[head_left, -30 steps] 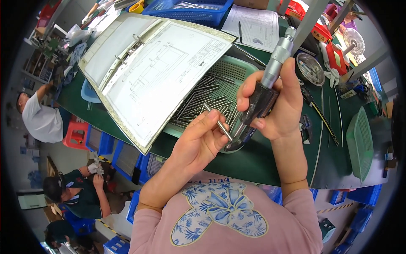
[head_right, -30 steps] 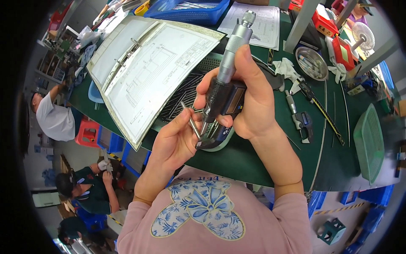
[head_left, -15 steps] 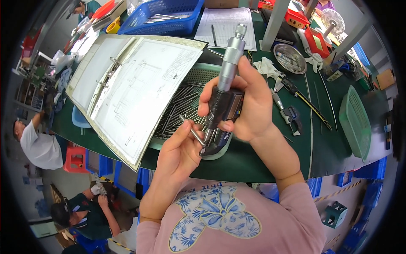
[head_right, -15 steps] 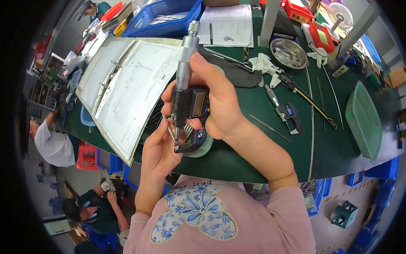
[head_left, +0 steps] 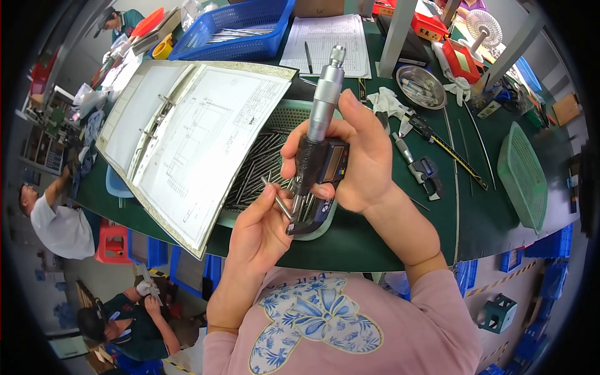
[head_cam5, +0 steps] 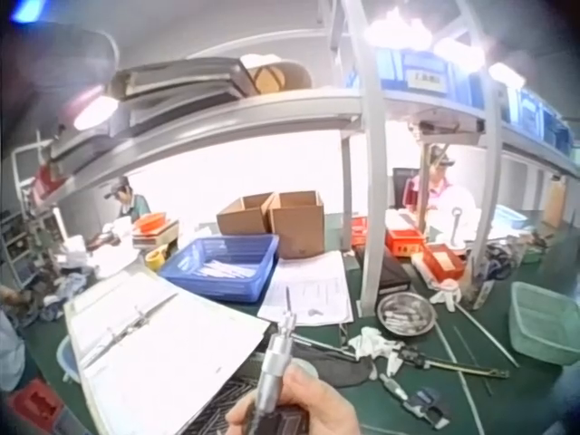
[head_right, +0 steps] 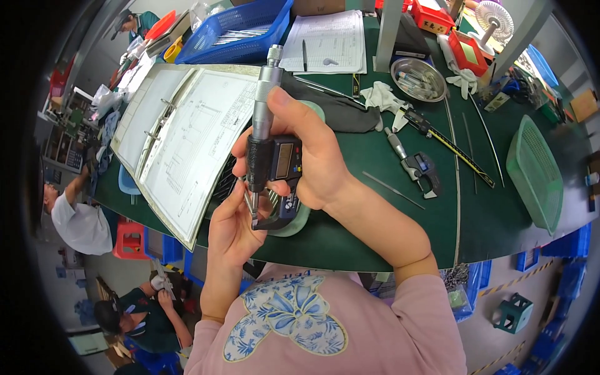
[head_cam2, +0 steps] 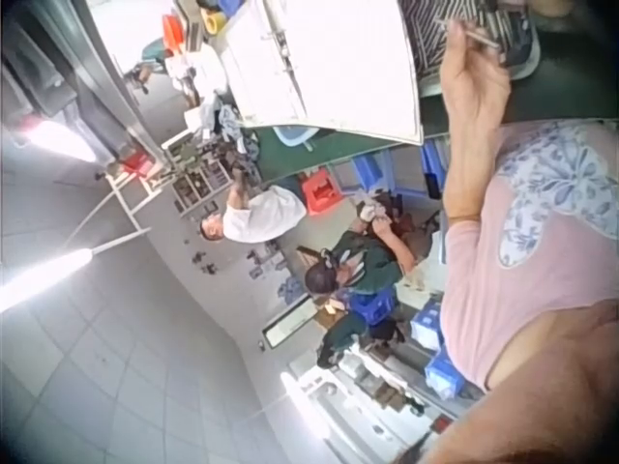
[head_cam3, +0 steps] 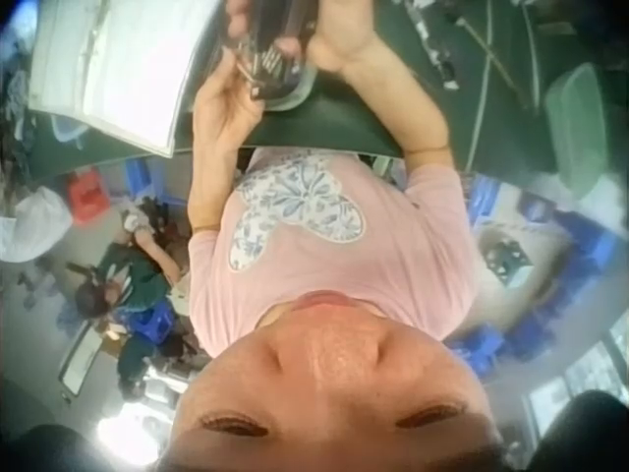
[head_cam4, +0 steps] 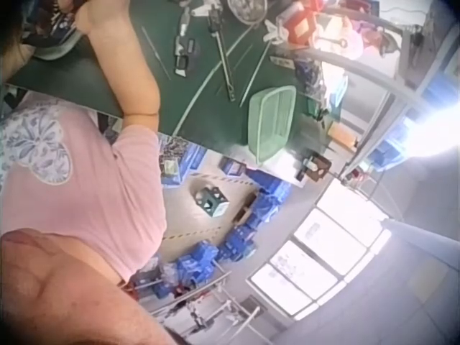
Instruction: Using a digital micrometer to measure the diameter or length of small metal rods according to technical drawings.
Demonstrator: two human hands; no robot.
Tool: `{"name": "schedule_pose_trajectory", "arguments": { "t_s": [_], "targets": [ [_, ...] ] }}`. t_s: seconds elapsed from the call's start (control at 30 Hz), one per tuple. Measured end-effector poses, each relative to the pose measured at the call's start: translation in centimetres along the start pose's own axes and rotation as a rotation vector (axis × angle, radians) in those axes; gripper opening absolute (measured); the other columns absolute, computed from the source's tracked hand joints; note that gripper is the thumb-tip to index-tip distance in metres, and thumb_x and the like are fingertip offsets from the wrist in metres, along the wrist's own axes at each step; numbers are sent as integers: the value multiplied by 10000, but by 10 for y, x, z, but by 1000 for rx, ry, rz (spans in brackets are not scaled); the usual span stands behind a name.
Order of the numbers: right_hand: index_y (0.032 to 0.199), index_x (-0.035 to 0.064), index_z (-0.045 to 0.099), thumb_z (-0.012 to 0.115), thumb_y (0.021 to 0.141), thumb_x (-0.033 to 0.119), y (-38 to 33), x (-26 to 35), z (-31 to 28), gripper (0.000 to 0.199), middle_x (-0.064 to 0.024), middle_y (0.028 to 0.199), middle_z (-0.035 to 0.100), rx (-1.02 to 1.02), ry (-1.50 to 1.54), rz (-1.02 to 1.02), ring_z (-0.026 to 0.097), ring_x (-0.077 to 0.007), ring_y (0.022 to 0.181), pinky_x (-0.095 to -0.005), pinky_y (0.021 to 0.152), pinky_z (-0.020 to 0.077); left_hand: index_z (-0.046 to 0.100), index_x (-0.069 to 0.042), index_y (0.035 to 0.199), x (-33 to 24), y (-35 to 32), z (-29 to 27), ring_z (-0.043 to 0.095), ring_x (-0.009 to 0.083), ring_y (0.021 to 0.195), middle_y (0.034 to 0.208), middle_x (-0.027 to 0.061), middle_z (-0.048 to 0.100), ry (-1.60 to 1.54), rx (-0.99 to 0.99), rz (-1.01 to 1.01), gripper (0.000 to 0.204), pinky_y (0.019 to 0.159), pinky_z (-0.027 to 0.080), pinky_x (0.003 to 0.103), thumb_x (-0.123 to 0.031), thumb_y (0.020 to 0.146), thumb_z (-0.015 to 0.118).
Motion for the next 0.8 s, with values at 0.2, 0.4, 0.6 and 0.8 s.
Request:
{"name": "schedule_pose_trajectory", "arguments": {
  "t_s": [0.2, 0.4, 0.6, 0.8],
  "targets": [
    [766, -49, 588, 396, 801, 542, 0, 2, 4, 622, -155, 648, 596, -43, 42, 13, 547, -134, 432, -172, 320, 378, 519, -51, 877, -1, -2, 5, 560, 139, 758, 800, 46, 567, 100, -117, 25, 142, 620, 472, 281, -176, 878, 451],
    [775, -21, 550, 271, 848, 562, -1, -1, 0, 651, -130, 647, 582, -42, -46, -55, 436, -97, 357, -171, 313, 333, 521, -44, 865, 2, 2, -2, 558, 135, 735, 802, 46, 568, 64, -41, -37, 128, 631, 476, 251, -161, 867, 469],
    [769, -3, 519, 210, 868, 540, 3, -2, -5, 632, -160, 634, 547, -116, 26, -58, 392, -132, 315, -198, 268, 324, 518, -27, 866, -1, 8, -3, 561, 136, 727, 809, 56, 565, -15, 25, -82, 126, 643, 489, 239, -142, 868, 466],
    [770, 4, 497, 198, 887, 461, 10, 1, -21, 559, -153, 612, 517, -267, -27, -53, 350, -161, 291, -230, 256, 312, 513, -29, 873, -10, 17, -7, 555, 139, 745, 808, 59, 559, -42, 47, -5, 102, 643, 482, 236, -125, 858, 483]
  ]
}}
Point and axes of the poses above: each hand's wrist, its own y-axis towards the middle knuckle, its own z-axis out of the palm, x = y × z, the point moved 5 cm from there along y, towards the middle knuckle
